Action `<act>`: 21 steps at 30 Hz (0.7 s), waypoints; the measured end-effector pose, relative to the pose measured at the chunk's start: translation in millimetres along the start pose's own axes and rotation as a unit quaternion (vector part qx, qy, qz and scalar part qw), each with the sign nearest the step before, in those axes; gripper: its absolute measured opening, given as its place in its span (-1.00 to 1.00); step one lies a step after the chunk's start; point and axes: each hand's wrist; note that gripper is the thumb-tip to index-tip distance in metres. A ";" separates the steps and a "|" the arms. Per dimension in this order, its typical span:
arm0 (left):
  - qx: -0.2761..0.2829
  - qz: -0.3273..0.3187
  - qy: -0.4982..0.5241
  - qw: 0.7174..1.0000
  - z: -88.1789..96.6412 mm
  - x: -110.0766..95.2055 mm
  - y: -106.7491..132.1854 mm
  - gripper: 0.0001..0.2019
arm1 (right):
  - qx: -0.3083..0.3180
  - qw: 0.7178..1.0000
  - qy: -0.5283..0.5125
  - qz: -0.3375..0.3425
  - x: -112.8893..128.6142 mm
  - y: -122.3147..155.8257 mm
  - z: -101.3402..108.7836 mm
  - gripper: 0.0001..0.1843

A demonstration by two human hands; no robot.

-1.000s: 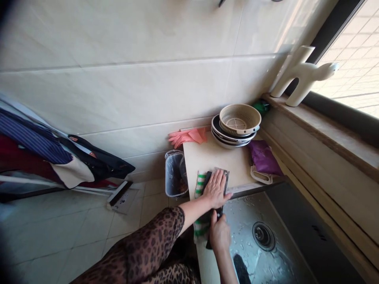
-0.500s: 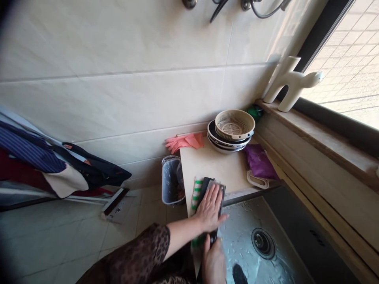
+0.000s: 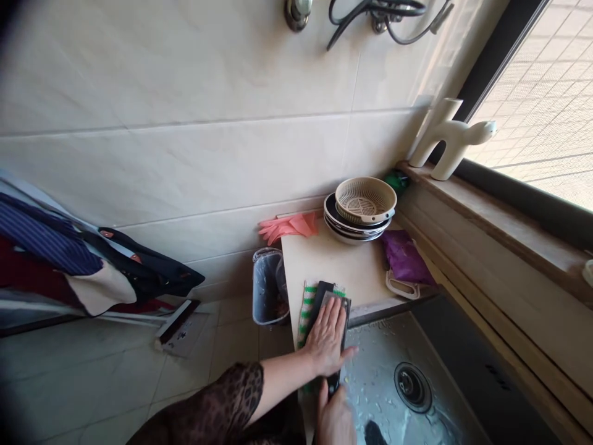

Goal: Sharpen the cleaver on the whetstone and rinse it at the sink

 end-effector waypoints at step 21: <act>-0.015 0.007 -0.012 1.000 -6.7 1.7 1.6 -0.10 | -0.004 0.999 0.031 0.000 -7.4 -9.9 -10.6 -0.71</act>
Point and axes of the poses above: each hand's wrist, its own y-axis away from the middle knuckle, its own z-axis out of the back of the hand, x = y × z, and after that the axes turned 11 degrees about x, right-handed
